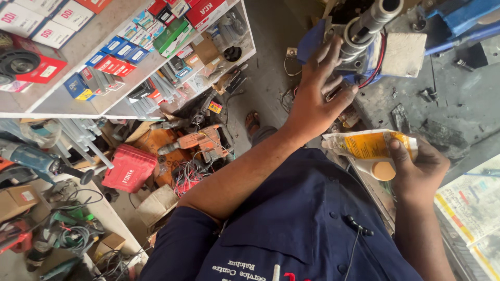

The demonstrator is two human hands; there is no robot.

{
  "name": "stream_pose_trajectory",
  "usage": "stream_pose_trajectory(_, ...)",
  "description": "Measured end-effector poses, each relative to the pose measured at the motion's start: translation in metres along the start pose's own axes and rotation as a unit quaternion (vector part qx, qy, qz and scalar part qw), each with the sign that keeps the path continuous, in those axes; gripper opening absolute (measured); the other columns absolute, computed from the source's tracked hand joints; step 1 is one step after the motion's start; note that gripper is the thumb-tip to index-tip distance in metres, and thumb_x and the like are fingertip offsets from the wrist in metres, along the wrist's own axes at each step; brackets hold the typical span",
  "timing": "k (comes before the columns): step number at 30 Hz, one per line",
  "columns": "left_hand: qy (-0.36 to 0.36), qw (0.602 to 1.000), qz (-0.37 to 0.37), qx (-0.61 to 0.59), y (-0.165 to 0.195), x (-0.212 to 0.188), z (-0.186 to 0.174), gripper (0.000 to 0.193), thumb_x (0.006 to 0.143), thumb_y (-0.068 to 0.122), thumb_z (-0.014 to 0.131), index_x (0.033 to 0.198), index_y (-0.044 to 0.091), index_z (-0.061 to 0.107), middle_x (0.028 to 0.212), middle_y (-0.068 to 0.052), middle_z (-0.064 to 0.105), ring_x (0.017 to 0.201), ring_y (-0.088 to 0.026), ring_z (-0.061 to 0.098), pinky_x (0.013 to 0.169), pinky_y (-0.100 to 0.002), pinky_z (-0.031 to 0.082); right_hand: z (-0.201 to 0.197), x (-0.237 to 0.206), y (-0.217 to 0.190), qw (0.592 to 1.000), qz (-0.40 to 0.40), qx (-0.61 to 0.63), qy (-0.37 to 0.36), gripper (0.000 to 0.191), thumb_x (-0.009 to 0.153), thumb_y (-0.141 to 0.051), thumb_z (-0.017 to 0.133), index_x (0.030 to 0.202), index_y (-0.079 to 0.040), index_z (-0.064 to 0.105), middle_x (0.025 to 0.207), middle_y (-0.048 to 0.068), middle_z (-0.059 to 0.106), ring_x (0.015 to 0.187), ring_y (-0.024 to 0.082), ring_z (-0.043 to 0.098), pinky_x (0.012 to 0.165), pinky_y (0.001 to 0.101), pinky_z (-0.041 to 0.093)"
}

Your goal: The person wipes their hands with a rag, picks up a metal cylindrical component from the workbench, and applies grease to it from a tin using a yellow sachet. They spread the grease over the part, handle small fittings on a newspaper-covered bench, and continue wiping and coating the component.

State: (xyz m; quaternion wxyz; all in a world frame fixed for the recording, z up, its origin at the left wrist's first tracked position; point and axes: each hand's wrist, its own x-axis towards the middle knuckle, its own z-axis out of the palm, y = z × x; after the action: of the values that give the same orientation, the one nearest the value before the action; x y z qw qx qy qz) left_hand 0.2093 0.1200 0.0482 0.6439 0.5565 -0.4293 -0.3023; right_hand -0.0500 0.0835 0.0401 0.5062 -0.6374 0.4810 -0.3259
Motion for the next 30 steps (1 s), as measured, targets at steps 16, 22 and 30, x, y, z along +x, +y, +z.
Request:
stream_pose_trajectory(16,0.036,0.998,-0.015,-0.056,-0.021,-0.004,0.015,0.076,0.1,0.007,0.066,0.164,0.017,0.026,0.164,-0.019,0.036,0.14,-0.032,0.053,0.108,-0.047,0.059,-0.029,-0.008,0.021,1.0,-0.002,0.014,0.011,0.018,0.107,-0.011,0.077,0.112,0.006,0.073,0.099,0.002,0.072,0.088,0.006,0.061,0.086,0.0238,0.05)
stream_pose_trajectory(22,0.015,1.0,-0.027,0.003,-0.019,0.017,-0.004,0.082,0.094,0.006,0.071,0.163,0.021,0.03,0.153,-0.017,0.045,0.13,-0.03,0.059,0.101,-0.045,0.063,-0.032,-0.011,0.017,1.0,-0.003,0.024,0.017,0.021,0.104,-0.011,0.077,0.117,0.005,0.073,0.104,0.002,0.072,0.092,0.006,0.062,0.086,0.0234,0.05)
stream_pose_trajectory(30,0.0,0.981,0.02,0.192,0.011,0.014,0.003,0.076,0.089,0.009,0.074,0.154,0.008,0.035,0.15,-0.02,0.047,0.129,-0.032,0.063,0.098,-0.04,0.06,-0.042,-0.009,0.026,1.0,0.003,0.013,0.025,0.022,0.105,-0.012,0.078,0.115,0.006,0.073,0.101,0.003,0.072,0.089,0.007,0.062,0.083,0.0242,0.051)
